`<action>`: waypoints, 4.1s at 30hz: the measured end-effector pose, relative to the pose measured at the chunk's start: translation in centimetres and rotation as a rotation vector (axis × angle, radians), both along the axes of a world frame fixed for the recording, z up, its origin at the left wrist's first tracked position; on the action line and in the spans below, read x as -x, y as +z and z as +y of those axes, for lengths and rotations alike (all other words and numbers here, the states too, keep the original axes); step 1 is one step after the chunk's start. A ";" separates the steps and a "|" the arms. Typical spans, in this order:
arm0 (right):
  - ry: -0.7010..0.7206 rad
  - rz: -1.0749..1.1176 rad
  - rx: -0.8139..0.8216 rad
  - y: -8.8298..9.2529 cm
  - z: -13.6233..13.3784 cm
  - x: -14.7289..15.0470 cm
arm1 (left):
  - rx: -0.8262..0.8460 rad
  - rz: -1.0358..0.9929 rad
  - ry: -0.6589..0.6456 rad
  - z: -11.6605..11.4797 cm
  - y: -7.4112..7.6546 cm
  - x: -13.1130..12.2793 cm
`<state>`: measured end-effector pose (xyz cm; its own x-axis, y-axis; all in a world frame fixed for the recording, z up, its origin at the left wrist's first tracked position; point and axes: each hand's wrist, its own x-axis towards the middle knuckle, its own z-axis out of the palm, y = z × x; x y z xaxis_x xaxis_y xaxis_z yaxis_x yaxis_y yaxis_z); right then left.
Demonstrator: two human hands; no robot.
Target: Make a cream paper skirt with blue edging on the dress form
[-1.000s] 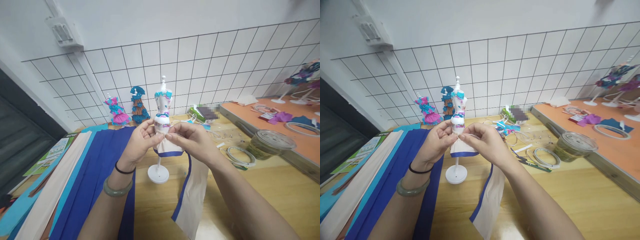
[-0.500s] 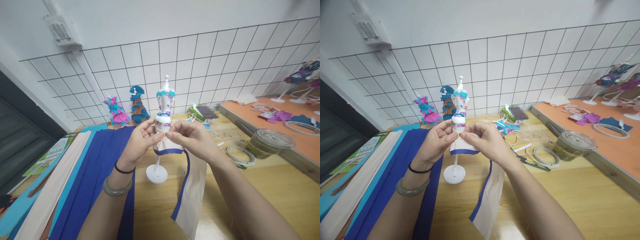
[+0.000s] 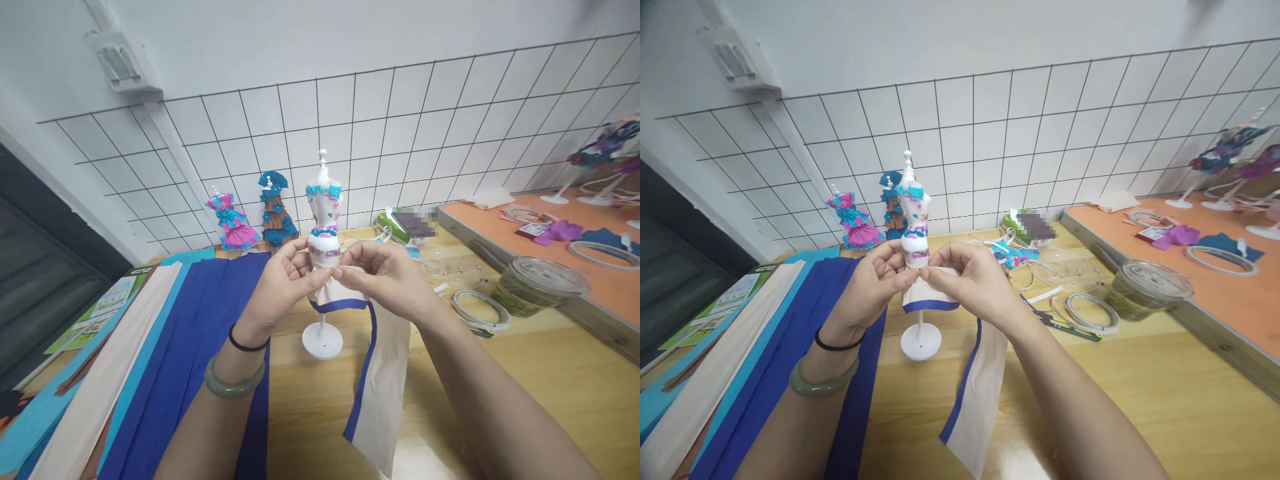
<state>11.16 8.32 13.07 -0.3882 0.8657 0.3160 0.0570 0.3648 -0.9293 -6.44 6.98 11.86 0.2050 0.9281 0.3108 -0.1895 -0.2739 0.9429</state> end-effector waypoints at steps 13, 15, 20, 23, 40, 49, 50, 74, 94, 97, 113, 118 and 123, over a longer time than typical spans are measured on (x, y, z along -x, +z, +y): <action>-0.034 -0.105 -0.202 -0.5 0.5 0.0 | 0.014 0.074 0.095 0.2 -0.1 0.3; -0.092 -0.110 -0.349 -0.2 0.3 -0.2 | 0.021 0.052 0.129 0.4 0.0 0.5; -0.071 -0.219 -0.791 0.6 -0.6 -0.5 | 0.034 0.020 0.258 0.6 0.3 1.1; -0.104 -0.337 -0.992 0.1 -0.8 0.2 | 0.043 0.039 0.292 0.6 0.4 1.3; -0.235 -0.406 -1.473 -1.9 -1.2 2.5 | 0.030 0.146 0.307 0.4 0.9 1.9; -0.104 -0.070 -0.984 -2.2 -0.2 1.6 | -0.061 0.217 0.261 0.1 1.2 2.4; -0.102 -0.035 -0.829 -2.1 0.0 1.4 | -0.079 0.250 0.244 -0.1 1.3 2.5; 0.190 -0.010 0.085 -0.9 -0.6 1.4 | 0.013 0.242 -0.088 -0.6 1.2 3.4; -0.064 -0.159 -0.011 -1.0 -1.2 2.4 | 0.013 0.102 -0.038 0.1 0.6 2.8; -0.064 -0.174 -0.026 -0.9 -1.3 2.4 | 0.019 0.067 -0.055 0.4 0.4 2.8; -0.064 -0.167 -0.103 -0.8 -1.2 1.9 | -0.047 0.046 0.024 1.2 -0.2 2.5; -0.129 -0.159 -0.158 -0.7 -1.0 1.9 | -0.075 0.100 0.016 0.6 0.3 1.9; -0.132 -0.160 -0.216 -1.0 -0.7 1.8 | -0.044 0.159 -0.006 -0.1 0.8 1.7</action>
<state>9.36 7.57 12.05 -0.3369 0.8314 0.4419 0.2566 0.5326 -0.8065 -8.13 6.92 12.67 0.2604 0.9129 0.3144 -0.0404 -0.3150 0.9482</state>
